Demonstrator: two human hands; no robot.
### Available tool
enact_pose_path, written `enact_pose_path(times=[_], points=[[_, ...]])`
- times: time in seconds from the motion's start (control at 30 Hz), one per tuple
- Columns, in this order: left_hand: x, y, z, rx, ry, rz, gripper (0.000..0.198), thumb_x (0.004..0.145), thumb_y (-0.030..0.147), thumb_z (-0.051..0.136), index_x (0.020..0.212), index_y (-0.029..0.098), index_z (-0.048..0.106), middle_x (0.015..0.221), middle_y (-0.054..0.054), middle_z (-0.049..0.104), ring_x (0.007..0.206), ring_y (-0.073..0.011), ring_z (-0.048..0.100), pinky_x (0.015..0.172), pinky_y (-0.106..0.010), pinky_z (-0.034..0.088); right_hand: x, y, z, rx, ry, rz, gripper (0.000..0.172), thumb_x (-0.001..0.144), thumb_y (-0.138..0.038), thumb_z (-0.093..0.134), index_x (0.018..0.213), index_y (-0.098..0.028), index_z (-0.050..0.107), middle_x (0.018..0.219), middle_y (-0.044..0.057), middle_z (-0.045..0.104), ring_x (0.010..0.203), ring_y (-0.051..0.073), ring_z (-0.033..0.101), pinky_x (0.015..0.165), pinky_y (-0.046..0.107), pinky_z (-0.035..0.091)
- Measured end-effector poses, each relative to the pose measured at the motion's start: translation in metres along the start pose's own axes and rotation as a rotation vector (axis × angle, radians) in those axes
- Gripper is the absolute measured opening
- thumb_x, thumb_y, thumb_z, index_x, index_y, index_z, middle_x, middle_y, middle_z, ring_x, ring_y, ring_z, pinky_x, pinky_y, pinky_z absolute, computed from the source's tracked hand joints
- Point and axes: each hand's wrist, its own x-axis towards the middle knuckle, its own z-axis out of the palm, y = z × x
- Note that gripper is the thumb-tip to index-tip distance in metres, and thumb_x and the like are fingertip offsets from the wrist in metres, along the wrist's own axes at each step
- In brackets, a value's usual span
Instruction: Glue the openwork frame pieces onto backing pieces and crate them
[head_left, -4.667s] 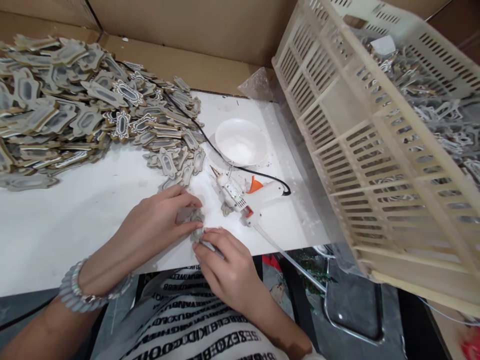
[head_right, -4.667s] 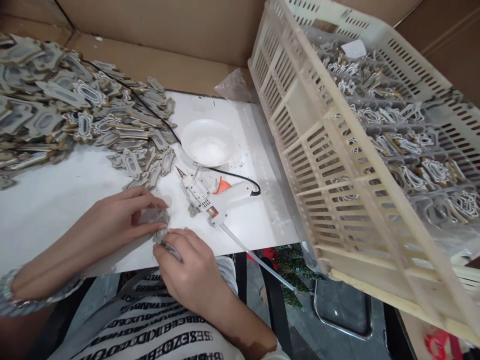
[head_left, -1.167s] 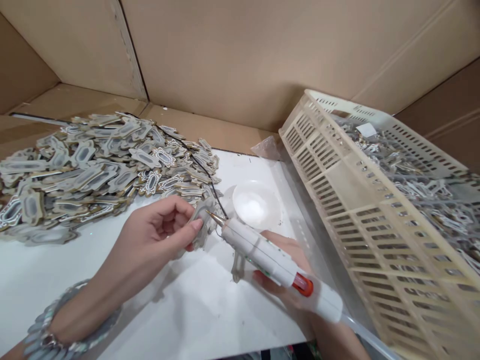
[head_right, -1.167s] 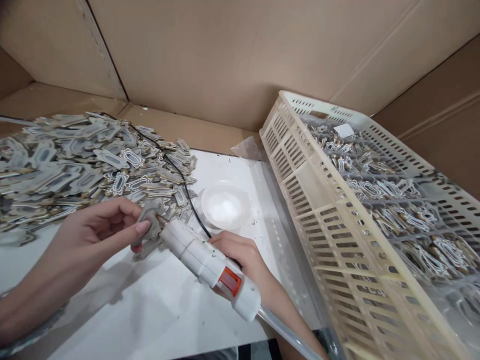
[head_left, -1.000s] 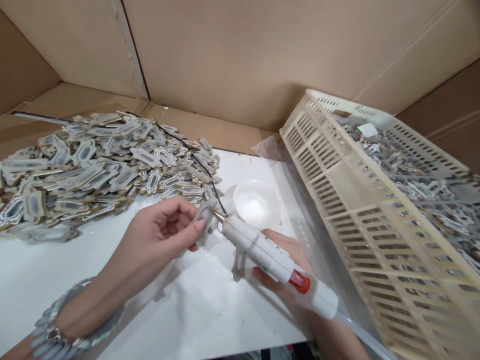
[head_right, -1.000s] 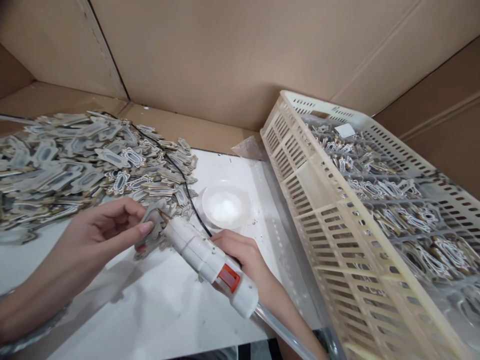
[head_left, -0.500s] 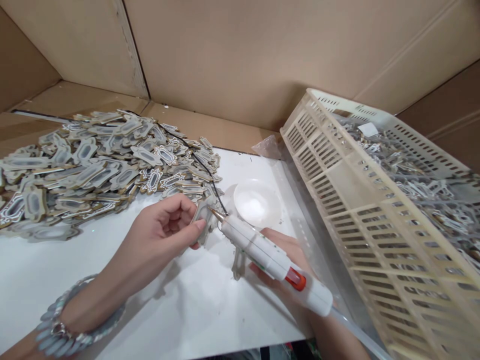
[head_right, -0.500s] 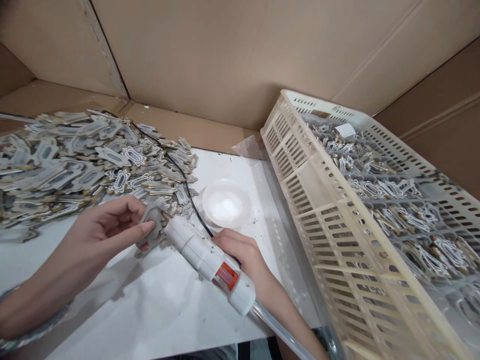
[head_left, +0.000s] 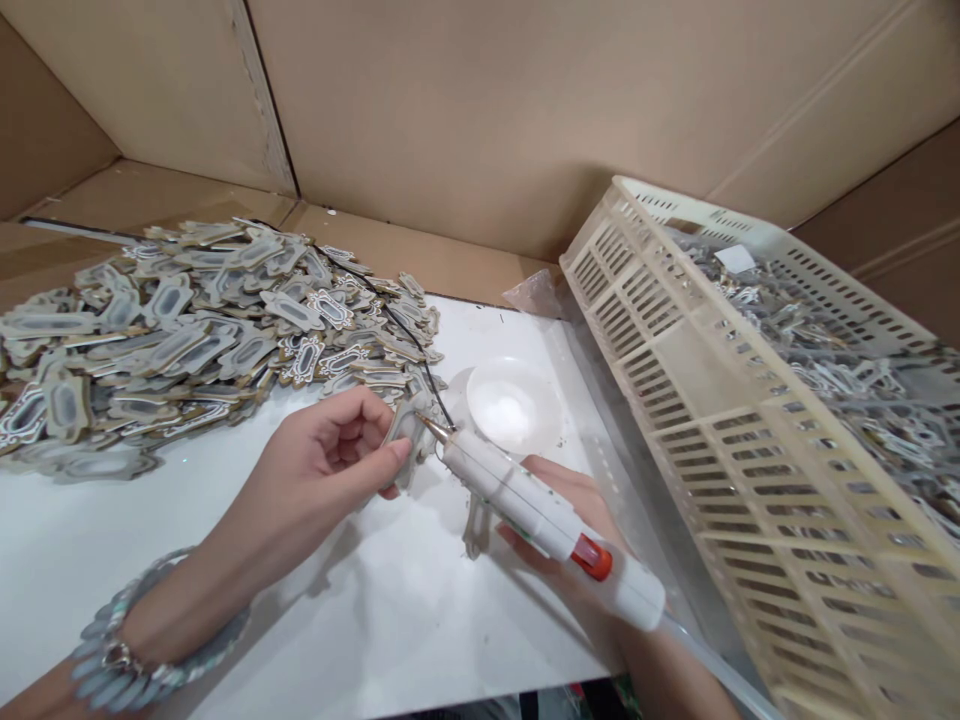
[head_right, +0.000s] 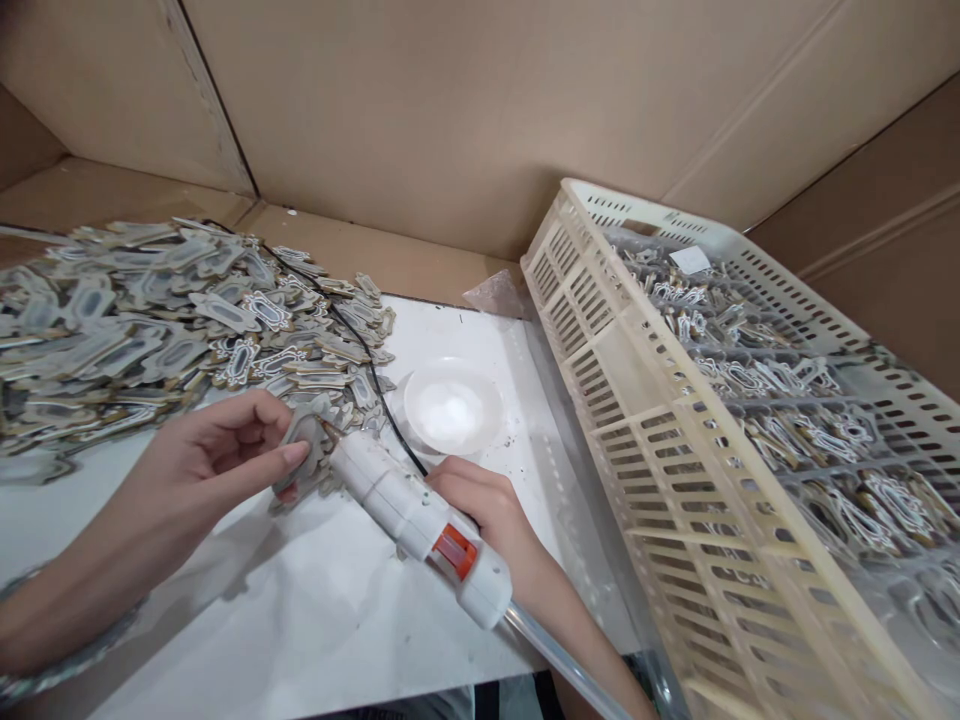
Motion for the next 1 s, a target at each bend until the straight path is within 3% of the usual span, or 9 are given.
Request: enact_pose_path(times=[0.2, 0.43, 0.67, 0.83, 1.0], points=[[0.001, -0.002, -0.002, 0.001, -0.003, 0.010, 0.018, 0.074, 0.033, 0.076, 0.066, 0.024, 0.063, 0.055, 0.000, 0.057, 0.046, -0.0144, 0.052, 0.043, -0.023, 0.044, 0.000, -0.001, 0.000, 0.057, 0.001, -0.009, 0.015, 0.086, -0.015, 0.064, 0.076, -0.024, 0.058, 0.079, 0.001, 0.063, 0.065, 0.017, 0.061, 0.055, 0.028, 0.049], [0.000, -0.004, -0.002, 0.011, -0.007, 0.019, 0.016, 0.075, 0.033, 0.074, 0.067, 0.025, 0.063, 0.055, 0.000, 0.058, 0.047, -0.0142, 0.054, 0.044, -0.022, 0.045, 0.002, -0.005, -0.001, 0.132, 0.015, 0.032, 0.017, 0.088, -0.021, 0.066, 0.073, -0.024, 0.059, 0.078, 0.001, 0.063, 0.067, 0.016, 0.061, 0.057, 0.027, 0.047], [0.001, -0.005, -0.004, 0.041, -0.026, 0.051, 0.018, 0.076, 0.033, 0.074, 0.068, 0.024, 0.061, 0.055, 0.002, 0.057, 0.047, -0.0131, 0.054, 0.044, -0.020, 0.045, 0.008, -0.018, -0.003, 0.177, 0.066, 0.198, 0.027, 0.089, -0.037, 0.070, 0.071, -0.023, 0.054, 0.068, -0.002, 0.054, 0.063, 0.017, 0.057, 0.057, 0.029, 0.045], [0.000, -0.005, -0.005, 0.071, -0.043, 0.076, 0.018, 0.078, 0.032, 0.072, 0.070, 0.022, 0.060, 0.056, 0.003, 0.057, 0.049, -0.0116, 0.055, 0.046, -0.018, 0.045, 0.008, -0.019, -0.005, 0.171, 0.055, 0.181, 0.031, 0.089, -0.040, 0.070, 0.069, -0.023, 0.053, 0.067, -0.002, 0.053, 0.065, 0.016, 0.059, 0.059, 0.028, 0.046], [0.001, -0.005, -0.006, 0.132, -0.036, 0.135, 0.022, 0.080, 0.032, 0.069, 0.066, 0.020, 0.057, 0.057, 0.005, 0.052, 0.051, -0.0083, 0.049, 0.047, -0.016, 0.040, 0.007, -0.017, -0.003, 0.102, 0.109, 0.164, 0.020, 0.089, -0.037, 0.068, 0.078, -0.024, 0.058, 0.075, 0.001, 0.063, 0.064, 0.016, 0.060, 0.058, 0.028, 0.047]])
